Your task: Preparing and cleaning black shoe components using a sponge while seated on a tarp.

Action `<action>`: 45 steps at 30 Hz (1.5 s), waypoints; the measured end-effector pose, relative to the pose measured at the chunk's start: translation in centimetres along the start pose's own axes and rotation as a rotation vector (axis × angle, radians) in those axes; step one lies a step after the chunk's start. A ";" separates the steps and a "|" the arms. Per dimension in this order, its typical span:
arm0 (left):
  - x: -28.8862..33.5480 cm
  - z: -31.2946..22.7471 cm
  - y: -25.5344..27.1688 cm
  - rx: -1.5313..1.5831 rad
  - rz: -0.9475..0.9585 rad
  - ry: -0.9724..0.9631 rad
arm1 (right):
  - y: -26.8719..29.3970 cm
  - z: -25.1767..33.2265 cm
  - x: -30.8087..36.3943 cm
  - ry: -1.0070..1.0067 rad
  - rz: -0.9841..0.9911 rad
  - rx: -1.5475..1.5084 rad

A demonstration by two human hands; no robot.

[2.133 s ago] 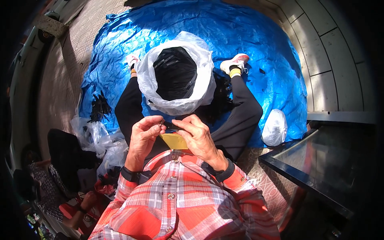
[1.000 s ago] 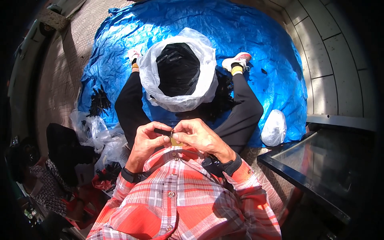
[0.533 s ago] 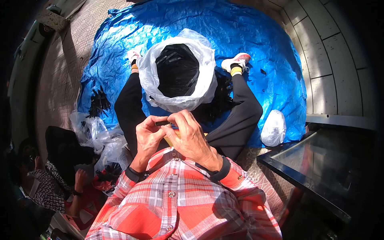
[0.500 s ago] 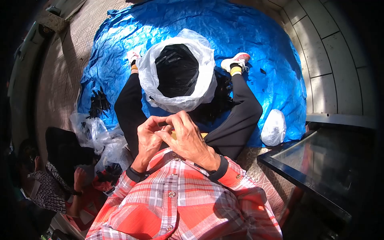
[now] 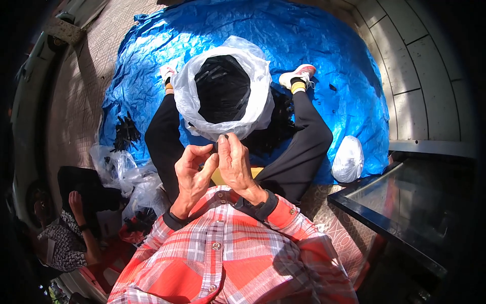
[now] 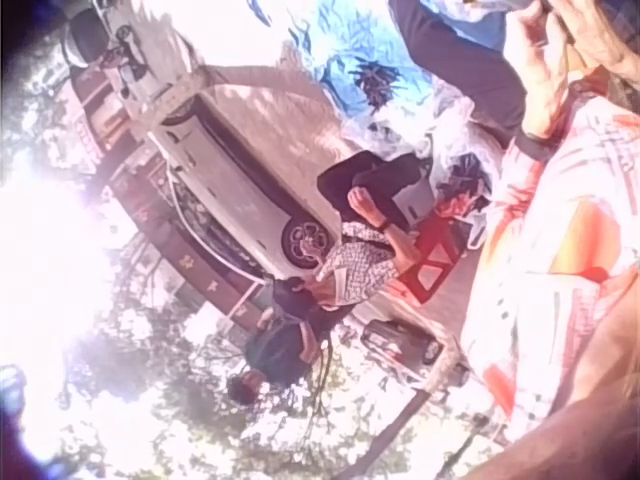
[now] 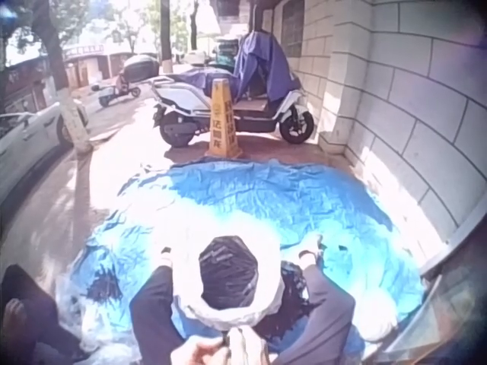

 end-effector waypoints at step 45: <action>0.7 0.9 -1.3 0.473 0.046 0.393 | 1.2 1.7 1.5 0.097 0.108 -0.028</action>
Point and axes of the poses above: each hand's wrist, its own x-axis away from the middle knuckle, its own y-axis out of the back of the hand, z = x × y, the point moved 10 cm from there along -x, towards the middle knuckle, and after that the axes turned 5 degrees about -y, right-handed, at the moved point
